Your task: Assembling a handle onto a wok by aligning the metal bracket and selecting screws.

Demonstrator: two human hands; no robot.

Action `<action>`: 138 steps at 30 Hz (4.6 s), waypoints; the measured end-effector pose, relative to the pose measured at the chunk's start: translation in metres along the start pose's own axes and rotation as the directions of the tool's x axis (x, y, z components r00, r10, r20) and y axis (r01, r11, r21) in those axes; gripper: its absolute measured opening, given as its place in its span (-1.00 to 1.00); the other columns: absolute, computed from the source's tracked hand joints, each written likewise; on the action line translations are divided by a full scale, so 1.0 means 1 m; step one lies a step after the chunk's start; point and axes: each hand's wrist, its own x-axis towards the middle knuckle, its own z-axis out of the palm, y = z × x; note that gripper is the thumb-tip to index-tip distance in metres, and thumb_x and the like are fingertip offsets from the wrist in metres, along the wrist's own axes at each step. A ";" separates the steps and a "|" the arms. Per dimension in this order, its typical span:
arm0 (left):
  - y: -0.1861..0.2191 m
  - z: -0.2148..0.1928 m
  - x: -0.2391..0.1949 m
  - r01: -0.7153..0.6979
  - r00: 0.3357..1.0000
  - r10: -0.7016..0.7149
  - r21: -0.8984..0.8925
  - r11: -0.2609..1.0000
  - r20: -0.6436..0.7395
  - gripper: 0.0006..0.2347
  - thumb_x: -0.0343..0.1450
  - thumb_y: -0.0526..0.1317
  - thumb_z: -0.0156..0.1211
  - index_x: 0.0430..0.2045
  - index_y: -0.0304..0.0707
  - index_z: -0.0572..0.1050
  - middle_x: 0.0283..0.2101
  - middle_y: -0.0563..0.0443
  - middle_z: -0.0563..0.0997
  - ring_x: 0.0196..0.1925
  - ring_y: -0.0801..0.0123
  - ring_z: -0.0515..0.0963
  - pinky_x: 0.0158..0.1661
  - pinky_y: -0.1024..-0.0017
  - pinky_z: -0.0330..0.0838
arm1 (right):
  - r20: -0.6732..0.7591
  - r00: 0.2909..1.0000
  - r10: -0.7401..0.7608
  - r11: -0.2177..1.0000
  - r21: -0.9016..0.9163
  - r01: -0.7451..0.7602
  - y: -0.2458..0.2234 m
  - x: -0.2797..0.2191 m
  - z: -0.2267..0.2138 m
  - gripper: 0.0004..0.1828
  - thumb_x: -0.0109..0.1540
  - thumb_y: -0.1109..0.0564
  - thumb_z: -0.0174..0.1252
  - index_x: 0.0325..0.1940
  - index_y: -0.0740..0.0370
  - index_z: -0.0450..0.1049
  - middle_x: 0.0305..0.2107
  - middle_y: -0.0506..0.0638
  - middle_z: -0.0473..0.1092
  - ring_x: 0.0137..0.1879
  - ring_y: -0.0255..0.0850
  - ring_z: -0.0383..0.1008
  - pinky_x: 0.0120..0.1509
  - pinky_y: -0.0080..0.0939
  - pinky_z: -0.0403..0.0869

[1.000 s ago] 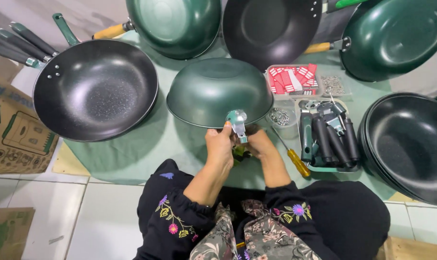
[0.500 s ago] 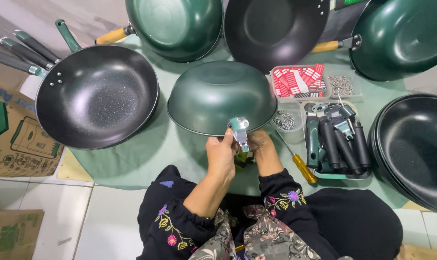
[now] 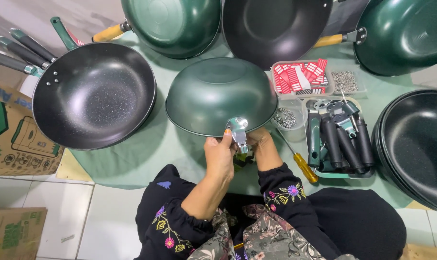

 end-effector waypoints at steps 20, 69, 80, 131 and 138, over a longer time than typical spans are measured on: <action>-0.033 -0.013 0.025 0.026 1.000 -0.026 -0.030 0.999 0.011 -0.84 0.47 -0.32 0.23 -0.13 -0.36 0.47 -0.31 0.03 0.47 -0.41 0.44 0.51 -0.25 0.40 0.56 | 0.146 0.989 0.034 0.948 -0.318 0.015 0.000 -0.025 -0.004 -0.57 0.15 -0.23 0.19 -0.19 0.14 0.63 -0.48 0.14 0.58 -0.23 0.06 0.61 -0.03 0.01 0.52; -0.010 -0.021 0.032 -0.011 0.999 0.017 -0.116 0.993 0.048 -0.87 0.43 -0.34 0.30 -0.29 -0.27 0.43 -0.42 0.06 0.54 -0.49 0.50 0.62 -0.35 0.55 0.61 | -0.364 0.908 0.209 0.571 -0.708 -0.415 0.037 0.116 -0.219 -0.82 0.23 0.03 0.25 -0.14 -0.05 0.71 -0.24 0.09 0.62 0.06 0.13 0.61 0.14 0.12 0.58; -0.017 -0.024 0.037 0.019 0.998 -0.012 -0.139 0.990 0.054 -0.86 0.42 -0.35 0.31 -0.27 -0.29 0.45 -0.41 0.05 0.52 -0.49 0.46 0.63 -0.35 0.53 0.63 | -0.403 0.900 0.167 0.530 -0.733 -0.426 0.007 0.105 -0.202 -0.79 0.21 0.08 0.24 -0.14 0.16 0.69 -0.25 0.20 0.59 0.04 0.20 0.60 0.13 0.21 0.56; -0.042 -0.025 0.048 0.077 0.989 -0.070 -0.047 0.996 0.130 -0.83 0.46 -0.22 0.24 -0.34 -0.39 0.47 -0.42 -0.29 0.67 -0.51 0.27 0.66 -0.39 0.45 0.59 | -0.090 0.636 -0.766 0.506 -0.694 0.512 -0.205 0.038 -0.124 -0.89 0.37 0.26 0.15 -0.26 0.18 0.51 -0.41 -0.05 0.26 -0.38 -0.15 0.36 -0.34 -0.23 0.43; -0.040 -0.024 0.045 0.074 0.989 -0.069 -0.038 0.997 0.130 -0.82 0.47 -0.22 0.22 -0.30 -0.44 0.52 -0.40 -0.31 0.68 -0.45 0.25 0.69 -0.33 0.44 0.60 | -0.057 0.594 -0.803 0.397 -0.794 0.461 -0.208 0.041 -0.123 -0.78 0.40 0.20 0.13 -0.36 0.12 0.42 -0.43 -0.10 0.22 -0.38 -0.22 0.31 -0.36 -0.31 0.42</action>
